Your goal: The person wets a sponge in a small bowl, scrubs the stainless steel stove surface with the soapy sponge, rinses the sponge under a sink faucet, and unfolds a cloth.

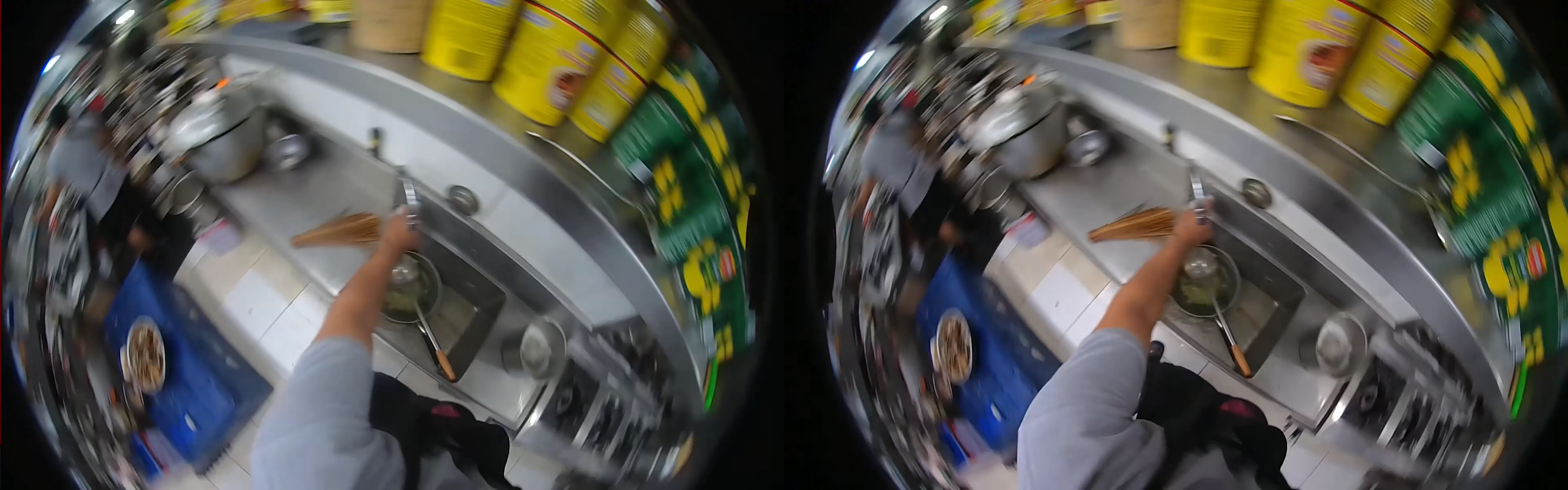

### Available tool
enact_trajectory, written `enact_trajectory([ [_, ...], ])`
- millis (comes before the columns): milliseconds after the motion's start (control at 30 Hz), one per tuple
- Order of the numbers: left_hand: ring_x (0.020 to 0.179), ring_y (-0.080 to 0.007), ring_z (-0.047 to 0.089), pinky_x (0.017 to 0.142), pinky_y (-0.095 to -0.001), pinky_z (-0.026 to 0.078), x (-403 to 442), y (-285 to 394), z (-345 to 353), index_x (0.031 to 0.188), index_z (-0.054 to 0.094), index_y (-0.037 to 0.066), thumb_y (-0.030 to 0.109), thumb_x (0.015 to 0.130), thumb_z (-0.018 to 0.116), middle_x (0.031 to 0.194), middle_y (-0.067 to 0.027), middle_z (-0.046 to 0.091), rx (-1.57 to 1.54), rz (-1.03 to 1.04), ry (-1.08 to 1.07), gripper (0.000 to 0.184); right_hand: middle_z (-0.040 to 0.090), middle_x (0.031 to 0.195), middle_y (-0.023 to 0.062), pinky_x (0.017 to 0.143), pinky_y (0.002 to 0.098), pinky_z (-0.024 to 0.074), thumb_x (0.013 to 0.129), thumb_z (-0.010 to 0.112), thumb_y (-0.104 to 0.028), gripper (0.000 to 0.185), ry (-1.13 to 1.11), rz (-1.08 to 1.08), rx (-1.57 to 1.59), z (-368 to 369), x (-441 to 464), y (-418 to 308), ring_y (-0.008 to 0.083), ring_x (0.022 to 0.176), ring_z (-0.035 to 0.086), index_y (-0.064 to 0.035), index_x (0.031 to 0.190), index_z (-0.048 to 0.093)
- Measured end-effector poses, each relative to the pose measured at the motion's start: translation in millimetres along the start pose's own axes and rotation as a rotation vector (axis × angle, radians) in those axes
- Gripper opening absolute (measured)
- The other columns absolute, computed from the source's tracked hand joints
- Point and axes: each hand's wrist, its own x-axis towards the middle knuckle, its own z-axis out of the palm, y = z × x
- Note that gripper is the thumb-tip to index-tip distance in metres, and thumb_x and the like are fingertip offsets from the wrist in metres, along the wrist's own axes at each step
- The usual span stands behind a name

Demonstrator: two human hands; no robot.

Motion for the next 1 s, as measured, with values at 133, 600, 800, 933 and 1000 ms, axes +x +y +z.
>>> enact_trajectory([
  [133, 0.093, -0.0403, 0.065, 0.084, -0.0464, 0.053, 19, 0, -19, 0.104, 0.066, 0.007, 0.023, 0.078, 0.066, 0.097, -0.0187, 0.068, 0.214, 0.201, -0.331, 0.031, 0.065, 0.094, 0.0081, 0.079, 0.0368, 0.0471, 0.092, 0.058, -0.032, 0.028, 0.114, 0.138, 0.107, 32, -41, -24, 0.0226, 0.087, 0.061, -0.0043, 0.096, 0.065],
  [600, 0.062, -0.0111, 0.06, 0.057, -0.0238, 0.05, -29, 2, -10, 0.095, 0.068, 0.013, 0.014, 0.094, 0.052, 0.071, 0.0009, 0.06, -1.457, -0.865, -0.81, 0.016, 0.066, 0.097, 0.0089, 0.082, 0.0371, 0.0467, 0.093, 0.057, -0.034, 0.031, 0.226, 0.29, 0.271, 89, -92, -101, 0.0237, 0.09, 0.061, -0.0047, 0.099, 0.066],
  [800, 0.073, -0.0166, 0.064, 0.074, -0.0325, 0.057, -15, 25, 3, 0.094, 0.059, 0.008, 0.01, 0.091, 0.056, 0.081, -0.0028, 0.061, -1.753, -1.002, 0.086, 0.005, 0.066, 0.099, 0.0093, 0.084, 0.0372, 0.0465, 0.093, 0.057, -0.035, 0.032, 0.258, 0.293, 0.285, 87, -91, -119, 0.0241, 0.091, 0.061, -0.0048, 0.101, 0.066],
  [933, 0.071, -0.015, 0.063, 0.072, -0.0307, 0.056, -63, 20, 7, 0.09, 0.057, 0.007, 0.008, 0.091, 0.055, 0.086, -0.0028, 0.062, -1.466, -1.245, -0.089, 0.003, 0.067, 0.1, 0.0096, 0.084, 0.0373, 0.0464, 0.093, 0.057, -0.035, 0.033, 0.27, 0.302, 0.295, 86, -98, -118, 0.0244, 0.092, 0.061, -0.0049, 0.102, 0.066],
  [1000, 0.07, -0.0138, 0.061, 0.068, -0.0287, 0.053, -63, 23, 14, 0.089, 0.056, 0.007, 0.007, 0.091, 0.054, 0.084, -0.0025, 0.061, -1.548, -1.382, 0.011, 0.003, 0.067, 0.1, 0.0097, 0.085, 0.0373, 0.0463, 0.094, 0.057, -0.036, 0.033, 0.265, 0.309, 0.302, 83, -97, -117, 0.0246, 0.092, 0.061, -0.005, 0.103, 0.066],
])
